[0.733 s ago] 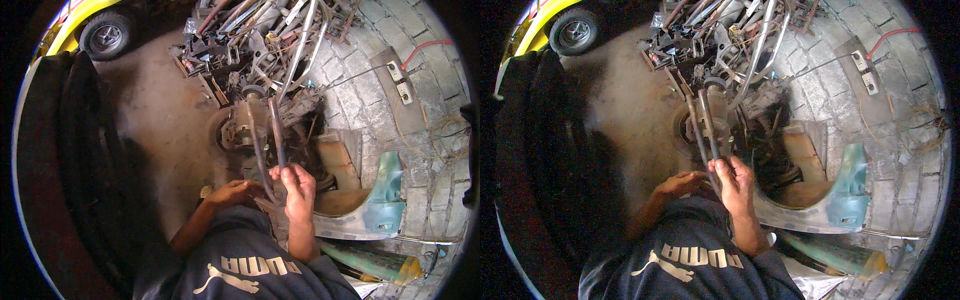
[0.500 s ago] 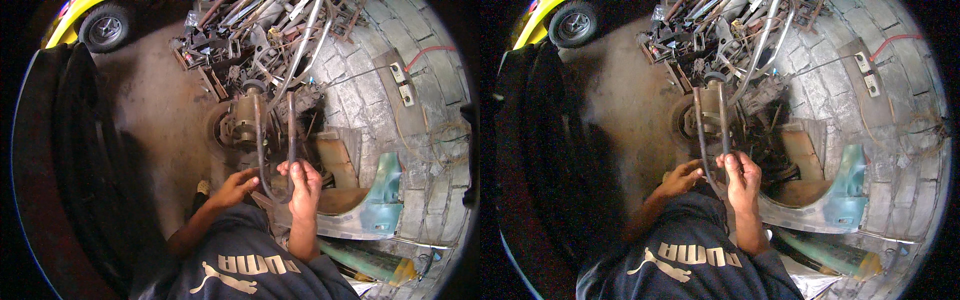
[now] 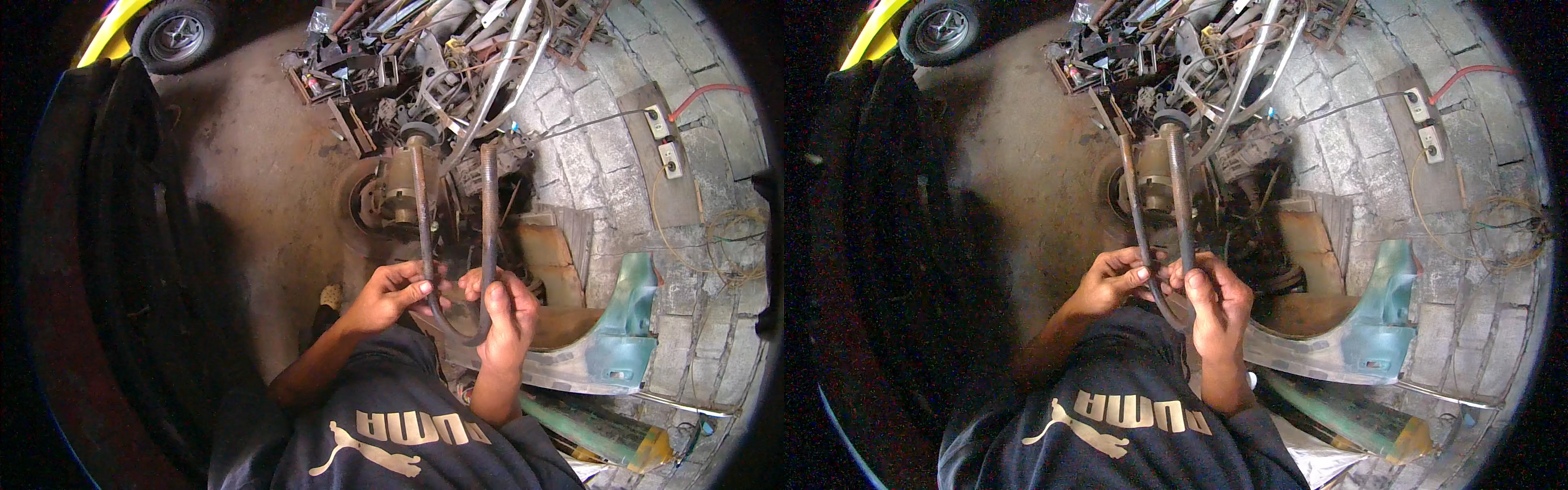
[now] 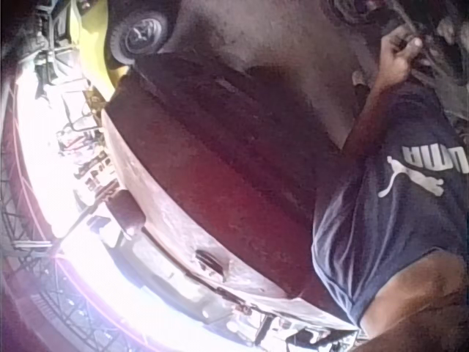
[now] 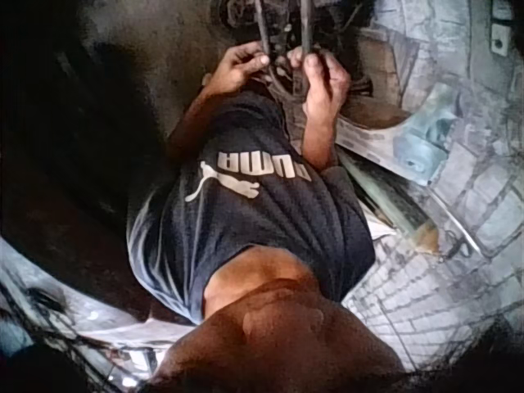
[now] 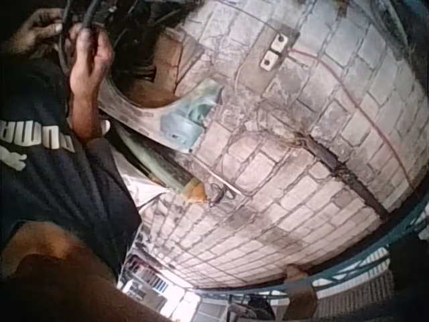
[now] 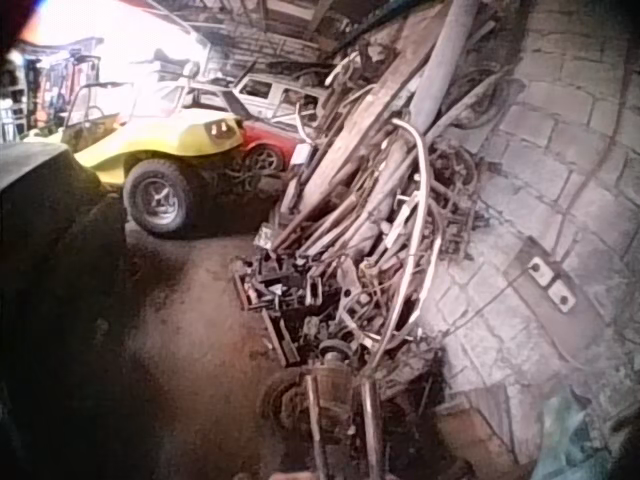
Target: The person holds two metal rods and repeatedly presses them against a rotating grinding wheel to smooth or sharpen their edges. The person adjusts the rods' orientation and position during the process.
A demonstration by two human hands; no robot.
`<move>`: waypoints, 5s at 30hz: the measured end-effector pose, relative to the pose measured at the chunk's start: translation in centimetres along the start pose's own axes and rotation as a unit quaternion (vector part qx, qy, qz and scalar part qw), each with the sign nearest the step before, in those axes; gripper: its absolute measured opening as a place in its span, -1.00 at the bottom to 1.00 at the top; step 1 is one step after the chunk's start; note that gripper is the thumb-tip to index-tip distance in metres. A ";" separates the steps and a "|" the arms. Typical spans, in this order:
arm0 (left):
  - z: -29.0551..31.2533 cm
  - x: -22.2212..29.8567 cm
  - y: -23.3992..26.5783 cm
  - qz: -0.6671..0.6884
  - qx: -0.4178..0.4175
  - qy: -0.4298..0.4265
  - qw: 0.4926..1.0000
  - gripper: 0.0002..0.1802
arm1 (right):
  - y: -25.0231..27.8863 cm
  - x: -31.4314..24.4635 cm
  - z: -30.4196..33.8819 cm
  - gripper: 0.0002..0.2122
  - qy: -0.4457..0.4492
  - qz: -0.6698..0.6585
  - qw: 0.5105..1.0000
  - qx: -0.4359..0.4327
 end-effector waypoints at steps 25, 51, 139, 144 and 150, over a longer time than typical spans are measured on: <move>2.5 -10.3 8.0 -0.278 0.114 0.092 0.949 -0.69 | 7.9 22.4 0.3 -0.81 -0.279 -0.198 0.933 0.108; -8.8 -25.3 11.7 -0.658 0.193 0.215 0.696 -0.75 | 19.3 50.2 -9.4 -0.68 -0.404 0.024 0.909 0.103; -11.1 -30.7 15.2 -0.832 -0.051 0.275 0.479 -0.72 | 16.1 55.5 -9.1 -0.71 -0.386 -0.069 0.895 0.213; -11.4 -30.2 16.1 -0.826 -0.044 0.294 0.478 -0.69 | 16.7 54.6 -9.7 -0.82 -0.361 -0.078 0.896 0.249; -12.2 -30.1 16.3 -0.795 -0.033 0.278 0.538 -0.70 | 17.9 53.6 -10.7 -0.82 -0.343 -0.059 0.901 0.258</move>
Point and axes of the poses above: each hand's wrist, its own z-axis away from the middle knuckle, its own y-axis out of the back of the hand, x = y × z, the point moved 9 cm from there along -z, towards the middle knuckle, and after that the axes turned 13 degrees about -y, right-handed, at the moved point
